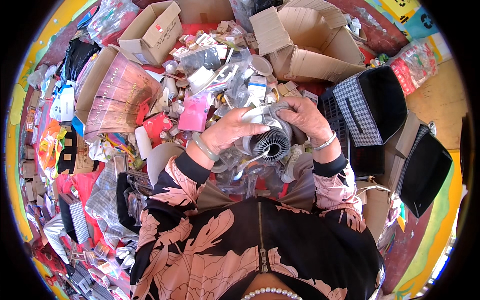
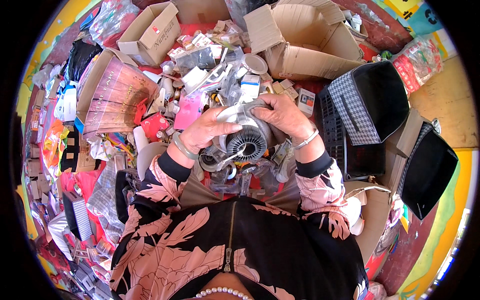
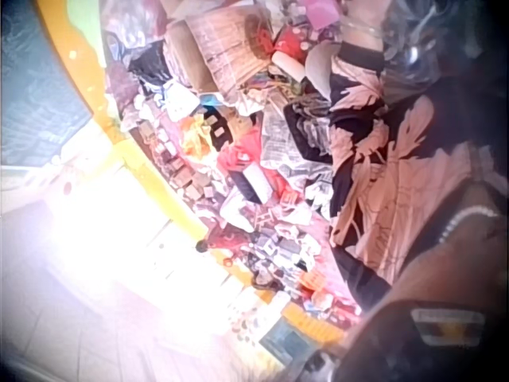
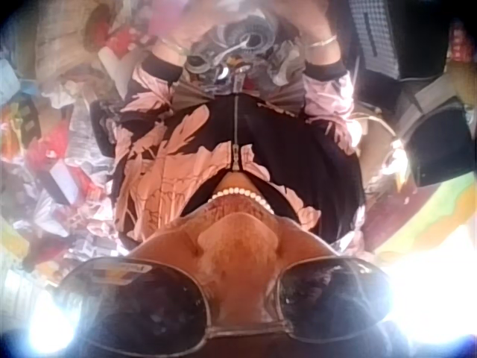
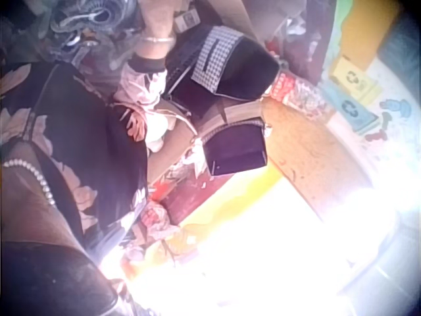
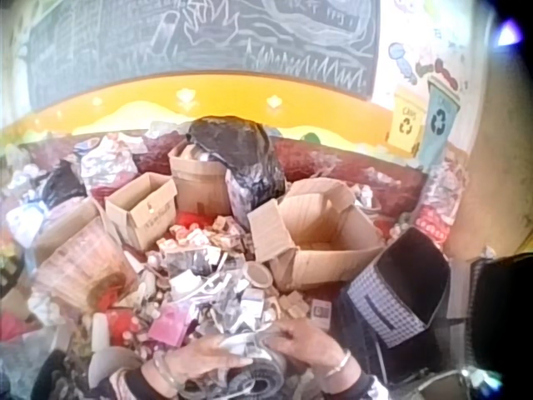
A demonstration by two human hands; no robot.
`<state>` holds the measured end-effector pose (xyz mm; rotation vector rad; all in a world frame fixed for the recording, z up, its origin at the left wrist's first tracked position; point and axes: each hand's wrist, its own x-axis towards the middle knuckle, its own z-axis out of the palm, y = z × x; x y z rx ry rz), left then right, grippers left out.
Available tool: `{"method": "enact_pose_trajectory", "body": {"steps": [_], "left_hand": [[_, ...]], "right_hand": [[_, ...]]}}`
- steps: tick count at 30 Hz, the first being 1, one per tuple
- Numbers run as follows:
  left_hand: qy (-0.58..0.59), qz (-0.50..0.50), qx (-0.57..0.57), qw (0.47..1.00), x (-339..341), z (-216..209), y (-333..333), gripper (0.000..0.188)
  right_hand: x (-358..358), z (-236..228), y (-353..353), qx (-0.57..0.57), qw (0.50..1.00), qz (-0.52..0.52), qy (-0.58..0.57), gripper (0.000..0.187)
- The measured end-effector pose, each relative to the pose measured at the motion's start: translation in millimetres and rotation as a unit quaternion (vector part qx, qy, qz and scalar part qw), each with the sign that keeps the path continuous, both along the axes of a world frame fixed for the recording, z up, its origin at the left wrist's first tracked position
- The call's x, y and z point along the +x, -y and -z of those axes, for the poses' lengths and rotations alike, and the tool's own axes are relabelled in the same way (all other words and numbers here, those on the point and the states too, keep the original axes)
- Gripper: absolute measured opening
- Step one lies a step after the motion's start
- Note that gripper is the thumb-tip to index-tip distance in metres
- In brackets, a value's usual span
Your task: The person sits on the floor and cleans white lamp parts using a grey cloth. They wipe the exterior and interior surfaces of the lamp shades and the fan-like internal components, handling the items one at a time and placing them into a cardboard box.
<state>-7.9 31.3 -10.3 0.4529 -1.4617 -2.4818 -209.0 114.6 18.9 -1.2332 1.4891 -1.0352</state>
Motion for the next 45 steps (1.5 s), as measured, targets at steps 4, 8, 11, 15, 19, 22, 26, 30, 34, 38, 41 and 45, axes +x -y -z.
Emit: {"method": "enact_pose_trajectory", "body": {"steps": [4,8,11,15,19,22,26,30,34,38,41,45], "left_hand": [[-0.011,-0.029,-0.012,0.999,-1,-1,-3,0.035],[-0.019,-0.067,-0.005,0.998,-1,0,-7,0.036],[-0.035,-0.086,0.008,0.996,-1,-1,-12,0.035],[-0.048,-0.094,0.05,0.993,-4,4,-15,0.034],[-0.074,-0.138,0.069,0.985,-5,7,-16,0.034],[-0.134,-0.199,0.083,0.967,4,3,-5,0.035],[-0.257,-0.251,0.109,0.927,21,-19,16,0.038],[-0.261,-0.226,0.096,0.934,30,-20,27,0.049],[-0.229,-0.201,0.08,0.949,30,-11,21,0.049],[-0.193,-0.18,0.067,0.962,24,-8,17,0.047],[-0.159,-0.191,0.059,0.967,20,-16,12,0.045],[-0.099,-0.141,-0.022,0.985,17,-21,10,0.044]], "right_hand": [[14,-1,1,0.02,0.996,0.075,-0.042,0.017],[17,-2,4,0.029,0.992,0.111,-0.056,0.018],[16,-7,2,0.032,0.994,0.107,-0.005,0.018],[14,-5,1,0.005,0.993,0.121,0.006,0.017],[3,4,-2,0.012,0.991,0.133,0.017,0.015],[-11,11,-5,-0.01,0.99,0.14,-0.026,0.015],[-12,38,-11,0.038,0.991,0.114,-0.056,0.014],[-17,19,-9,-0.017,0.961,0.191,0.201,0.017],[-7,-2,-6,-0.118,0.959,0.123,0.228,0.019],[0,14,-5,-0.134,0.986,0.075,0.063,0.023],[10,16,-5,-0.133,0.987,0.095,0.006,0.02],[10,6,-9,-0.124,0.982,0.092,-0.106,0.019]]}}
